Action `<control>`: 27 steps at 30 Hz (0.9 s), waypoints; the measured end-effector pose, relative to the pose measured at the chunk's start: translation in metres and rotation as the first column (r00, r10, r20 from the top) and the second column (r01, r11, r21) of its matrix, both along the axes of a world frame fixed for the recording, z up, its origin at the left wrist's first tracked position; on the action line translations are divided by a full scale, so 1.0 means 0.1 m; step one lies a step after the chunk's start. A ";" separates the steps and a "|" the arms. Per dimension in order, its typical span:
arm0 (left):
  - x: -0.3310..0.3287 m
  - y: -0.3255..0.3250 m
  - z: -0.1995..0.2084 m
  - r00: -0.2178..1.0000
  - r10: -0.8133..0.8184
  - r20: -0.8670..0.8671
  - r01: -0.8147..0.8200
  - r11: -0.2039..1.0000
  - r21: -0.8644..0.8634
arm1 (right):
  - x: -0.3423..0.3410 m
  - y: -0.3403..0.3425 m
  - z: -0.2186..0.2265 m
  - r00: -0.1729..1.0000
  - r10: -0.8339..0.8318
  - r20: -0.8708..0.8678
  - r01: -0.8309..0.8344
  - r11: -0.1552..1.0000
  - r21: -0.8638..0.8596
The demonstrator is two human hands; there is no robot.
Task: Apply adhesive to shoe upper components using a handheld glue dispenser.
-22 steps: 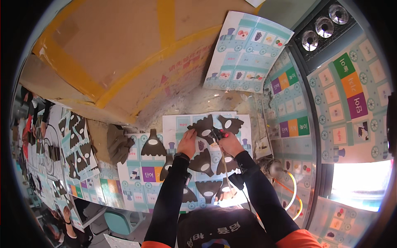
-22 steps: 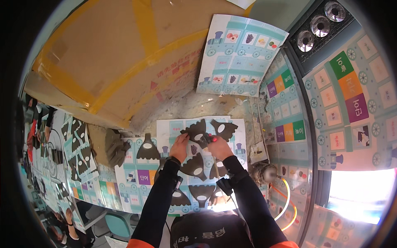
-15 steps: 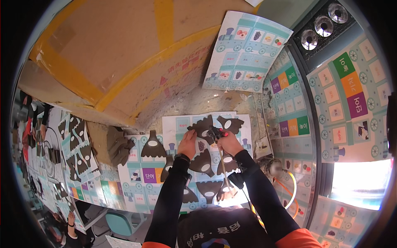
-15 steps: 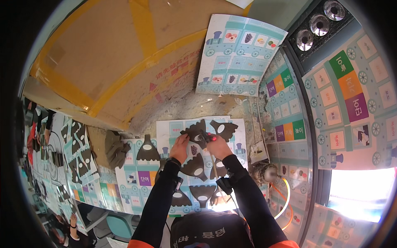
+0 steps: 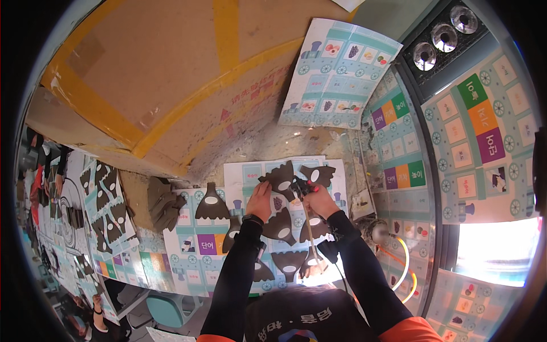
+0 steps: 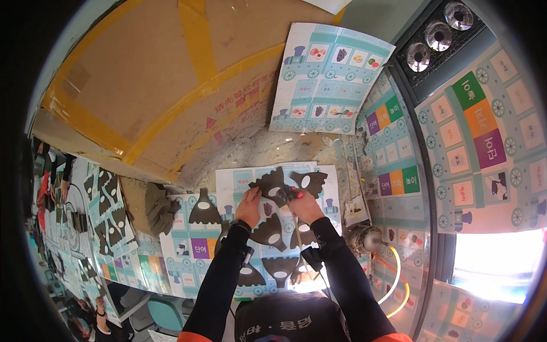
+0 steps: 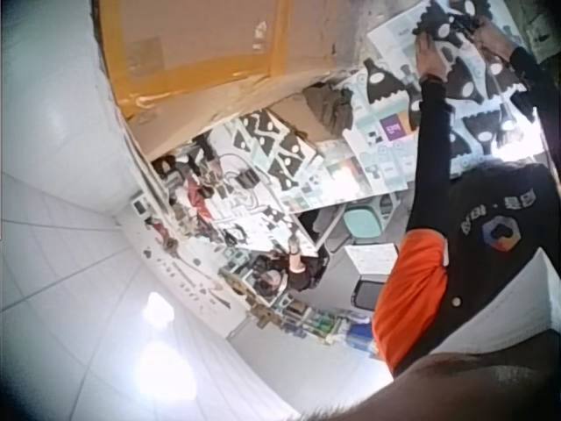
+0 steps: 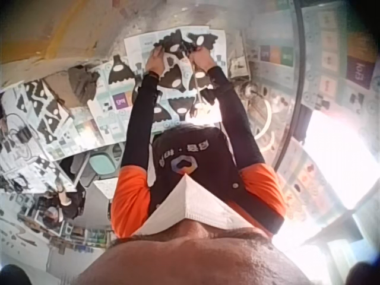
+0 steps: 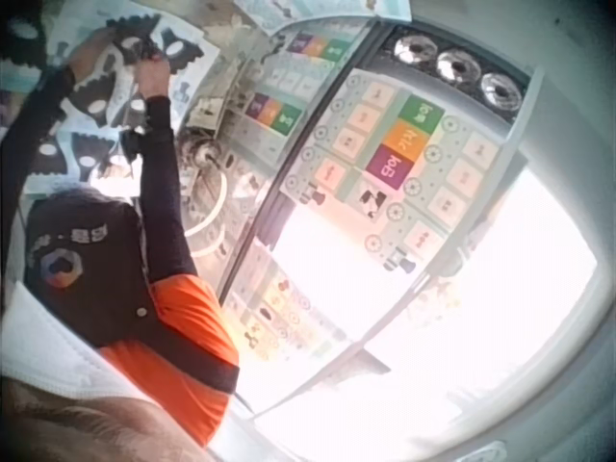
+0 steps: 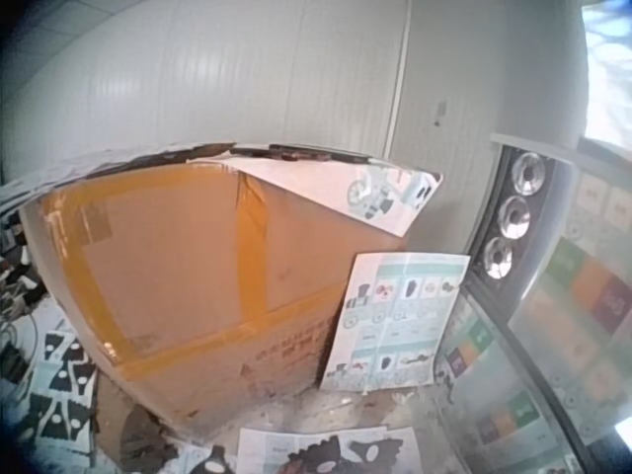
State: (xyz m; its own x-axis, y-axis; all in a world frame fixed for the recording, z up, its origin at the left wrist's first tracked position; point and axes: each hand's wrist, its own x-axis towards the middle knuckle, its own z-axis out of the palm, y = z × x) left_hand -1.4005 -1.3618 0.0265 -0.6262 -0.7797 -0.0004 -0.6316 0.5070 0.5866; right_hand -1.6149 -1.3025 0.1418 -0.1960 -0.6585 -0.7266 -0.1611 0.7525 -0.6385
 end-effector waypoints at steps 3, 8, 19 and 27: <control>0.00 0.00 -0.01 1.000 0.001 0.002 -0.001 1.000 0.001 | 0.07 -0.03 -0.03 0.978 -0.197 -0.063 0.179 0.959 -0.219; 0.01 0.01 -0.01 1.000 0.007 -0.001 -0.007 1.000 0.004 | -0.03 0.03 -0.05 0.984 -0.107 -0.140 0.099 0.993 -0.062; 0.00 0.01 0.02 0.998 0.022 -0.056 -0.022 1.000 0.005 | 0.14 -0.03 0.08 0.967 -0.223 0.126 0.233 0.970 -0.071; -0.01 0.01 0.06 0.999 0.021 -0.048 -0.020 1.000 0.011 | -0.02 0.07 -0.04 0.988 -0.109 -0.110 0.098 0.990 -0.098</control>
